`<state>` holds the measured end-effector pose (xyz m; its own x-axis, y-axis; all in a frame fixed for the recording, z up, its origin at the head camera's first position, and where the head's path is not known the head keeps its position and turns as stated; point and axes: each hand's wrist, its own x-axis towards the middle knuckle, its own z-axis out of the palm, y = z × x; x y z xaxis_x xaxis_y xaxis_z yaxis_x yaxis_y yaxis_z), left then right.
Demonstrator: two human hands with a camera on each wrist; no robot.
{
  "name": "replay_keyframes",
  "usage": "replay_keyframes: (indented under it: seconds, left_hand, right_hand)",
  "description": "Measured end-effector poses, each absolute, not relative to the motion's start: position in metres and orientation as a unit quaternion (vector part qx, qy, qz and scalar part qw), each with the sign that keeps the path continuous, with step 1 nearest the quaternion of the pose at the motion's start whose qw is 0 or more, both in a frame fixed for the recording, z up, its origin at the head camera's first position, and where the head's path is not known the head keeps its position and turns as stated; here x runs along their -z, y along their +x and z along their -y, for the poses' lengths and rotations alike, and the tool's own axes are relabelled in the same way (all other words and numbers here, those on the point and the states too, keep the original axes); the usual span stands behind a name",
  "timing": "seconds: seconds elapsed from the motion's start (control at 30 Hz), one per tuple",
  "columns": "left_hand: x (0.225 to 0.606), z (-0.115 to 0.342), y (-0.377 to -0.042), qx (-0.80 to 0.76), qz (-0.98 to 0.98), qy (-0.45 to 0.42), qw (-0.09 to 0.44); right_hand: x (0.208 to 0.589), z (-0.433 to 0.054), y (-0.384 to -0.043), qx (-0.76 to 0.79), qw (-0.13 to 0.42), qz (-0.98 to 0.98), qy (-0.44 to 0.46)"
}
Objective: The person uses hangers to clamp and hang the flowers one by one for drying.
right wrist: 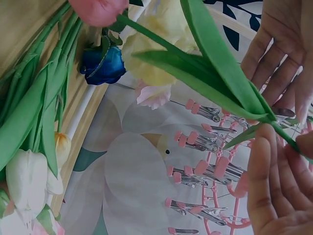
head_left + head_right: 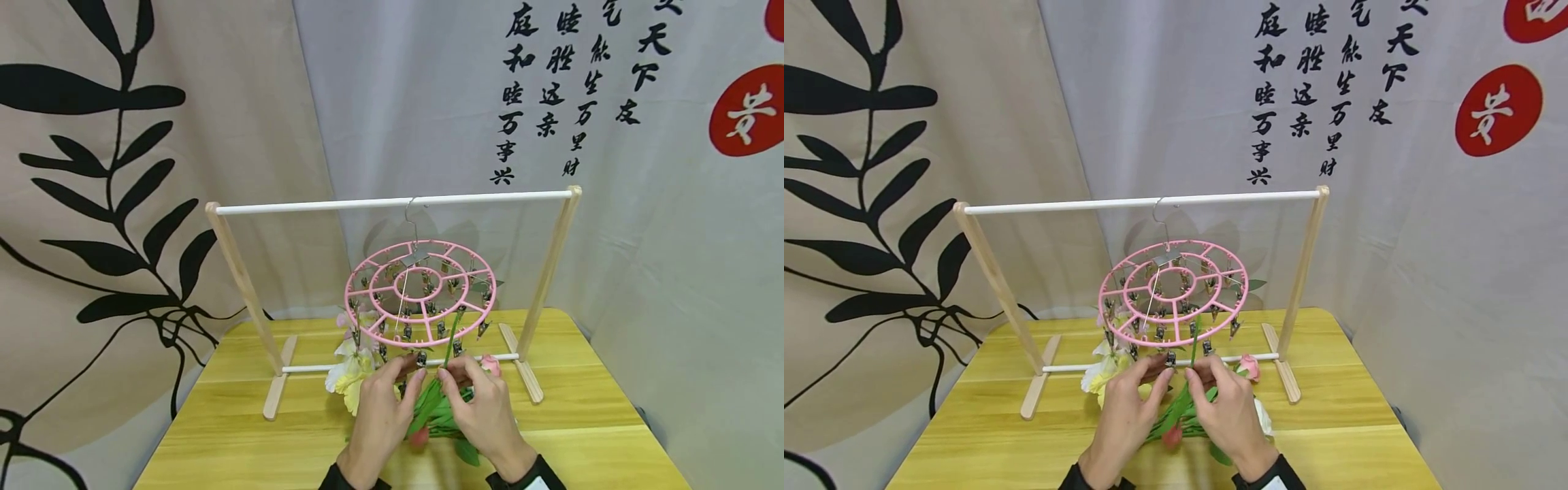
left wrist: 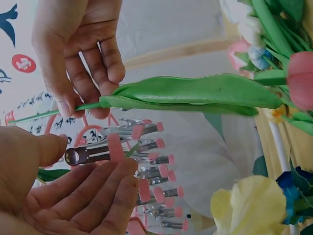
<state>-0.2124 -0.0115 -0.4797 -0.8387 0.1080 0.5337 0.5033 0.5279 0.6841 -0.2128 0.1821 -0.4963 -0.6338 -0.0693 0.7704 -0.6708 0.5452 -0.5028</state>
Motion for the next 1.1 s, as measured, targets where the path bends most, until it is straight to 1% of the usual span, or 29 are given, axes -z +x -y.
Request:
replay_keyframes:
  seconds: [0.27,0.43,0.57,0.7,0.87,1.0,1.1]
  left_hand:
    - [0.479,0.012,-0.218,0.494,0.829,-0.162,0.208]
    - [0.477,0.015,-0.219,0.510,0.821,-0.147,0.209]
    - [0.475,0.017,-0.218,0.521,0.817,-0.132,0.209]
    - [0.474,0.018,-0.218,0.532,0.814,-0.116,0.204]
    - [0.475,0.022,-0.217,0.556,0.806,-0.104,0.177]
    - [0.475,0.027,-0.219,0.578,0.795,-0.108,0.149]
    - [0.474,0.030,-0.221,0.585,0.791,-0.113,0.139]
  right_hand:
    - [0.492,-0.180,-0.214,-0.429,0.362,0.791,0.243]
    - [0.490,-0.178,-0.213,-0.444,0.343,0.791,0.244]
    - [0.488,-0.177,-0.213,-0.473,0.317,0.784,0.250]
    - [0.487,-0.176,-0.214,-0.476,0.317,0.781,0.250]
    - [0.486,-0.172,-0.214,-0.455,0.340,0.784,0.250]
    - [0.484,-0.169,-0.215,-0.470,0.329,0.779,0.252]
    - [0.482,-0.168,-0.216,-0.486,0.318,0.774,0.252]
